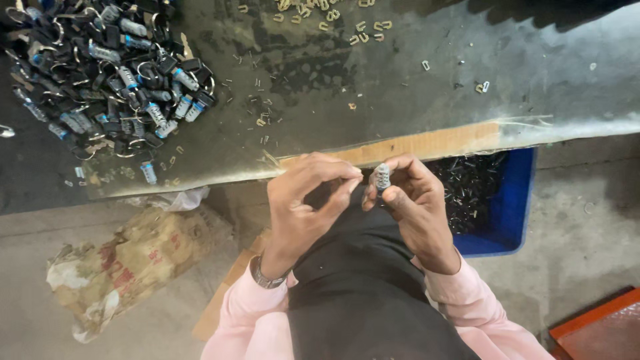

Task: The person sits at a workbench assembling padlocks by hand. They pick up a lock body, insert small internal components into it, fit a cylinder part into the body, and place the finished lock onto a growing pile of assembled locks on the bench.

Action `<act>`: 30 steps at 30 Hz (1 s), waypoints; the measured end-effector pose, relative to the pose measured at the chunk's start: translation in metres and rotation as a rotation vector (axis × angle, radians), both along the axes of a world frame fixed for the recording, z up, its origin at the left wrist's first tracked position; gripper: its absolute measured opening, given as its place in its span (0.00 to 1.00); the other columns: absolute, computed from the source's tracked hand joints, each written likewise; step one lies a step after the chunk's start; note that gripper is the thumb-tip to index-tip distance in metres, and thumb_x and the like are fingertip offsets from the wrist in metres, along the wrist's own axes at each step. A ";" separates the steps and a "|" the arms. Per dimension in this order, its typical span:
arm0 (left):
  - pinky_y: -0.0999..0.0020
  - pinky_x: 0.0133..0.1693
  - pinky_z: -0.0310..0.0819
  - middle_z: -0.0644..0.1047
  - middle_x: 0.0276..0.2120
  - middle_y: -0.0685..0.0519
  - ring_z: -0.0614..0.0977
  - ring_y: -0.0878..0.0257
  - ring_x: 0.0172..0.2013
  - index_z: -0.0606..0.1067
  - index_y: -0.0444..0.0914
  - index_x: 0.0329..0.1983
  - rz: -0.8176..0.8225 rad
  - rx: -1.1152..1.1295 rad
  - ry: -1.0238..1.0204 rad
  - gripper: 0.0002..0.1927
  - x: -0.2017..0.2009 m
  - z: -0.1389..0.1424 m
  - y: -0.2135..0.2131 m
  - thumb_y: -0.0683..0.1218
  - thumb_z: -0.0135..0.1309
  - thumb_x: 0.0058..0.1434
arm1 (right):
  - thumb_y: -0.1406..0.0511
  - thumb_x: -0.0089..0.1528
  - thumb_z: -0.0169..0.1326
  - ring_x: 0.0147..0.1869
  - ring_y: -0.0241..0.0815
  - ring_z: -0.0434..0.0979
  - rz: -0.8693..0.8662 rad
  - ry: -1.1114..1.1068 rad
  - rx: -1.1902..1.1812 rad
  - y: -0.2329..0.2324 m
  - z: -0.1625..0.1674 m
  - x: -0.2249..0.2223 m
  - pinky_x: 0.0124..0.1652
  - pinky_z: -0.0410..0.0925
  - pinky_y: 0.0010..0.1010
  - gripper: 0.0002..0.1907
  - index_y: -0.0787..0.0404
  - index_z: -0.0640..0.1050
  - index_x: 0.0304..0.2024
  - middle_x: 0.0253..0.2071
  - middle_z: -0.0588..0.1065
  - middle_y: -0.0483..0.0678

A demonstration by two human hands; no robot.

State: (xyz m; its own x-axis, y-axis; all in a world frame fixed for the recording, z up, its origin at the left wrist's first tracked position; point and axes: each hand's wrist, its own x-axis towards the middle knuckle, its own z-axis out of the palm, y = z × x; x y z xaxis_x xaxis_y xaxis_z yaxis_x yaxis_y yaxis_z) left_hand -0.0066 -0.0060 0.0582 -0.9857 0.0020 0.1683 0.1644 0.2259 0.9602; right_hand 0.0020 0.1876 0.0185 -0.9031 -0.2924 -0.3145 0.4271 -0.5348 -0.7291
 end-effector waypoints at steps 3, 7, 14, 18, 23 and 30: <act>0.69 0.44 0.73 0.82 0.37 0.55 0.84 0.63 0.38 0.79 0.39 0.42 0.019 -0.134 0.070 0.11 -0.001 0.001 0.003 0.36 0.65 0.58 | 0.68 0.65 0.61 0.44 0.40 0.78 0.020 -0.004 0.119 0.003 -0.001 0.004 0.46 0.74 0.34 0.14 0.67 0.72 0.49 0.41 0.77 0.51; 0.66 0.46 0.71 0.81 0.37 0.56 0.83 0.63 0.37 0.78 0.40 0.43 -0.009 -0.251 0.203 0.11 -0.002 0.003 0.006 0.37 0.65 0.60 | 0.69 0.64 0.62 0.43 0.39 0.79 -0.005 0.032 0.168 0.002 -0.001 0.008 0.45 0.75 0.32 0.13 0.67 0.73 0.48 0.40 0.77 0.50; 0.63 0.45 0.70 0.81 0.39 0.54 0.82 0.62 0.39 0.77 0.37 0.45 -0.095 -0.369 0.325 0.12 -0.003 0.004 0.004 0.37 0.66 0.62 | 0.74 0.64 0.61 0.43 0.37 0.79 -0.012 0.103 0.285 0.004 0.004 0.009 0.43 0.74 0.28 0.08 0.69 0.75 0.43 0.40 0.76 0.50; 0.62 0.45 0.71 0.80 0.40 0.53 0.82 0.60 0.40 0.77 0.35 0.46 -0.124 -0.419 0.319 0.12 -0.001 0.005 0.001 0.37 0.66 0.61 | 0.75 0.64 0.59 0.42 0.37 0.79 0.017 0.128 0.348 0.006 0.001 0.008 0.42 0.73 0.27 0.08 0.70 0.75 0.44 0.40 0.76 0.50; 0.68 0.46 0.74 0.81 0.39 0.55 0.82 0.62 0.39 0.79 0.38 0.43 -0.097 -0.211 0.075 0.10 0.000 0.001 0.003 0.39 0.67 0.61 | 0.75 0.61 0.62 0.41 0.37 0.79 -0.010 0.126 0.382 0.010 0.001 0.010 0.41 0.74 0.27 0.09 0.69 0.76 0.42 0.40 0.76 0.51; 0.67 0.50 0.73 0.78 0.41 0.52 0.79 0.64 0.46 0.82 0.34 0.46 -0.365 0.398 -0.238 0.12 -0.005 -0.015 0.003 0.40 0.66 0.60 | 0.75 0.55 0.69 0.44 0.37 0.79 0.183 0.438 0.533 0.025 0.038 -0.010 0.44 0.71 0.26 0.12 0.68 0.77 0.36 0.38 0.79 0.49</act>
